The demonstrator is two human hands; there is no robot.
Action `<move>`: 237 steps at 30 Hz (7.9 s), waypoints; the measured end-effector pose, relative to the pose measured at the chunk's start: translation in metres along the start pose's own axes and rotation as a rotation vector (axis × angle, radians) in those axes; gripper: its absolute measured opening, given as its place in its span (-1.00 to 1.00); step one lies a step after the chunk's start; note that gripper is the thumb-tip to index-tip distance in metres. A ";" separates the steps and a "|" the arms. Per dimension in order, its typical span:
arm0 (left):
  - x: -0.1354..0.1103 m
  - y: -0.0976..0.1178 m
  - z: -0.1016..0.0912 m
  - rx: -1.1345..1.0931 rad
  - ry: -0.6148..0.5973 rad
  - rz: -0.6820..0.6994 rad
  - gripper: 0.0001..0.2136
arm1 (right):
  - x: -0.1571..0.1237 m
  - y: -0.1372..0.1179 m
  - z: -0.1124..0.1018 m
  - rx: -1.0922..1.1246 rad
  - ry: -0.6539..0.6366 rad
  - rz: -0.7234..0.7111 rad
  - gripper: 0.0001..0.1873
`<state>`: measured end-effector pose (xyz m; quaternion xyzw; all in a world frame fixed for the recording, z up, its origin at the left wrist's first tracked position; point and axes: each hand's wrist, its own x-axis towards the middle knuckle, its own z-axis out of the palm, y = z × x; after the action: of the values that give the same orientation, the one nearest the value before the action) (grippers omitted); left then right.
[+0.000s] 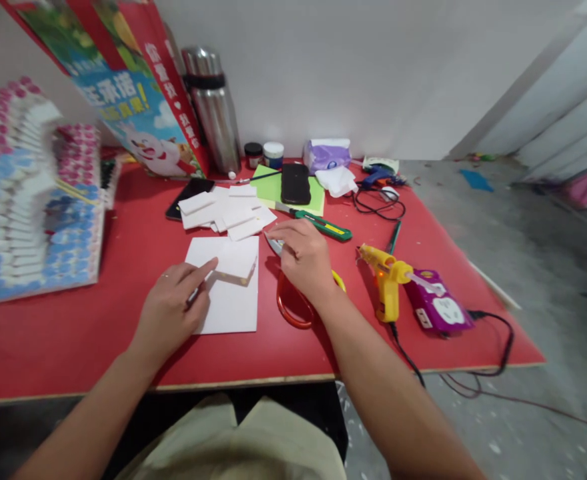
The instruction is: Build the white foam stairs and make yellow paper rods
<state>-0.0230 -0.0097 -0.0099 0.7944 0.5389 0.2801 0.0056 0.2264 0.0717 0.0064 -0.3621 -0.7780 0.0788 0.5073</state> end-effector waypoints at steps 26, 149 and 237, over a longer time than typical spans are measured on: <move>-0.021 0.049 -0.001 0.224 -0.297 -0.369 0.14 | -0.005 0.005 0.002 -0.006 -0.199 0.211 -0.61; 0.171 -0.053 0.052 -0.092 -0.214 -0.067 -0.75 | -0.065 -0.027 -0.114 -0.019 0.290 1.182 -0.58; 0.087 -0.042 -0.005 -1.860 -0.181 -0.653 -0.73 | 0.041 -0.045 0.015 0.879 -0.026 0.818 -0.63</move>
<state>-0.0378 0.0808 0.0190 0.3046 0.2945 0.5148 0.7453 0.1833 0.0694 0.0513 -0.3874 -0.4760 0.5865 0.5286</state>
